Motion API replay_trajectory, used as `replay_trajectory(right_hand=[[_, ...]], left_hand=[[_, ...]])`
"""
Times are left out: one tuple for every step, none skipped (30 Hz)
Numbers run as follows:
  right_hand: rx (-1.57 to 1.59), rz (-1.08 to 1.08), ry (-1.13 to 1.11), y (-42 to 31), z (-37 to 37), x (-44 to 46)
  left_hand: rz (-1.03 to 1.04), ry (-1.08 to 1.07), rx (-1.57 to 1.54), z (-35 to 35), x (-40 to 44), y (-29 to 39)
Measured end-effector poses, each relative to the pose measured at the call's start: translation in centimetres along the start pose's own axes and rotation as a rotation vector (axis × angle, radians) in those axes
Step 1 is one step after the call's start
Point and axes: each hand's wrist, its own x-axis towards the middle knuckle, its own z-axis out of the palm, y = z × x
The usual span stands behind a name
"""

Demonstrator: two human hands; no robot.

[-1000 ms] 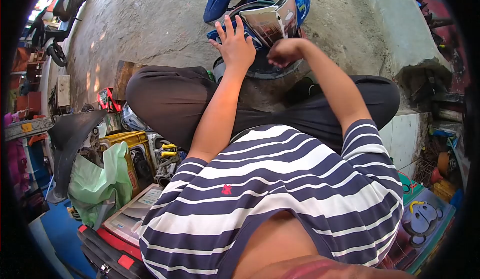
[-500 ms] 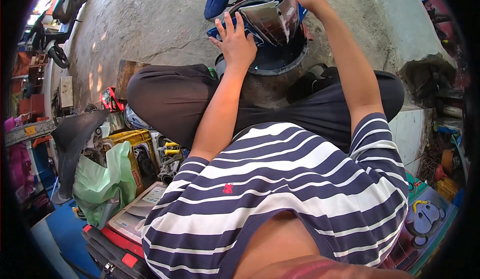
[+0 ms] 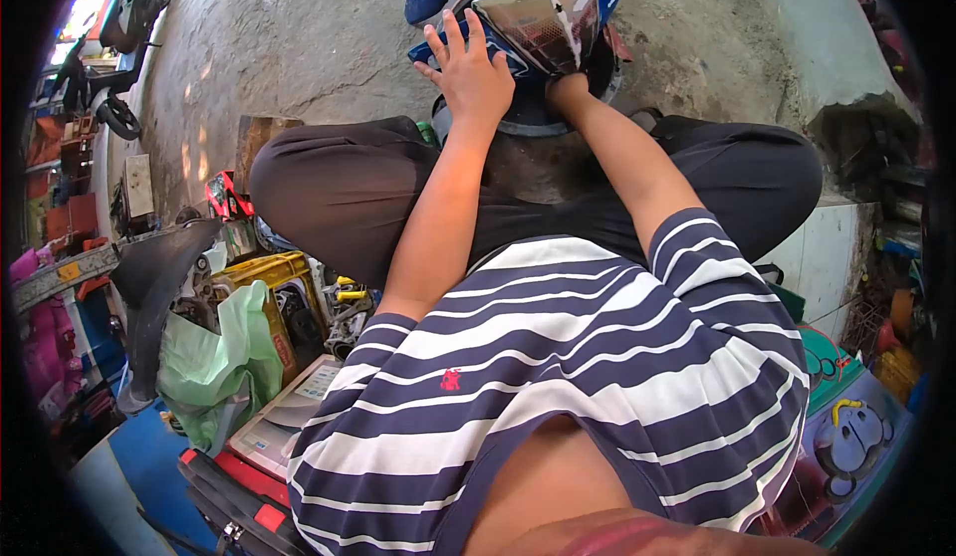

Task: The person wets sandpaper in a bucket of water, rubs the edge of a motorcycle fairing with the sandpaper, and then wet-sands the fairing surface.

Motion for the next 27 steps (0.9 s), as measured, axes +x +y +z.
replay_trajectory(right_hand=[[-0.036, 0.028, 0.094, -0.4, 0.7, 0.6], [0.117, 0.01, -0.031, -0.2, 0.9, 1.5], [0.27, -0.006, -0.161, -0.4, 0.2, 1.4], [0.422, -0.021, -0.29, -0.4, -0.8, 1.1], [0.568, -0.034, -0.41, 0.0, -2.3, 0.9], [0.671, -0.034, -0.422, 0.3, -4.2, -0.5], [0.774, -0.036, -0.436, 0.2, -5.8, -2.7], [0.877, -0.038, -0.454, 0.2, -6.5, -4.1], [0.969, -0.044, -0.507, 0.6, -6.6, -4.1], [1.064, -0.05, -0.558, 1.2, -6.8, -4.1], [1.159, -0.057, -0.609, 1.6, -7.0, -4.0], [1.132, -0.103, -0.694, 2.4, -9.2, -5.0], [1.144, -0.144, -0.648, 3.2, -11.2, -6.0], [1.158, -0.185, -0.602, 4.1, -13.1, -7.0], [1.173, -0.225, -0.556, 5.0, -14.8, -8.0], [1.259, -0.261, -0.505, 6.1, -16.5, -8.5], [1.343, -0.298, -0.45, 7.0, -18.4, -8.8], [1.349, -0.359, -0.332, 7.5, -20.4, -9.3], [1.353, -0.42, -0.211, 7.8, -22.0, -9.7], [1.341, -0.374, -0.054, 8.6, -23.1, -9.5], [1.325, -0.328, 0.102, 9.5, -24.0, -8.7], [1.359, -0.196, 0.217, 10.6, -24.2, -7.2], [1.386, -0.062, 0.33, 12.6, -24.3, -4.4], [1.49, -0.494, 0.568, 18.2, -20.0, 3.4], [1.3, -0.329, 0.716, 16.3, -20.8, 1.0], [1.101, -0.165, 0.85, 14.4, -21.2, -1.7], [0.891, -0.003, 0.971, 12.8, -21.7, -3.7]], left_hand=[[0.003, -0.005, -0.006, -0.1, 0.2, -0.1], [0.005, -0.011, -0.014, -0.2, 0.2, -0.1], [0.006, -0.022, -0.026, -0.3, -0.2, -0.1], [0.003, -0.039, -0.016, -0.4, -0.6, -0.1], [0.0, -0.047, -0.011, -0.4, -0.5, -0.1], [-0.004, -0.048, -0.007, -0.5, -0.1, -0.1], [-0.003, -0.038, -0.007, -0.5, 0.2, 0.0], [-0.006, -0.033, -0.007, -0.4, 0.4, 0.1], [-0.011, -0.032, -0.008, -0.3, 0.3, 0.1], [-0.01, -0.021, -0.002, -0.2, 0.3, 0.0], [-0.011, -0.02, -0.006, -0.1, 0.3, 0.1], [-0.011, -0.018, -0.007, 0.0, 0.3, 0.1], [-0.01, -0.017, -0.005, -0.1, 0.4, 0.1], [-0.01, -0.014, -0.007, -0.1, 0.4, 0.0], [-0.01, -0.013, -0.01, -0.1, 0.4, 0.0], [-0.009, -0.011, -0.013, -0.1, 0.3, 0.1], [-0.01, -0.012, -0.009, -0.1, 0.3, 0.1], [-0.01, -0.014, -0.003, -0.1, 0.3, 0.1], [-0.009, -0.017, 0.003, -0.1, 0.2, 0.1], [-0.012, -0.024, 0.002, -0.1, 0.2, 0.2], [-0.015, -0.031, 0.003, -0.2, 0.2, 0.2], [-0.019, -0.038, 0.005, -0.3, 0.3, 0.2], [-0.019, -0.039, 0.006, -0.4, 0.3, 0.2], [-0.022, -0.04, 0.006, -0.5, 0.3, 0.3], [-0.025, -0.042, 0.006, -0.4, 0.2, 0.3], [-0.023, -0.041, 0.007, -0.4, 0.2, 0.2], [-0.02, -0.039, 0.008, -0.3, 0.2, 0.2]])
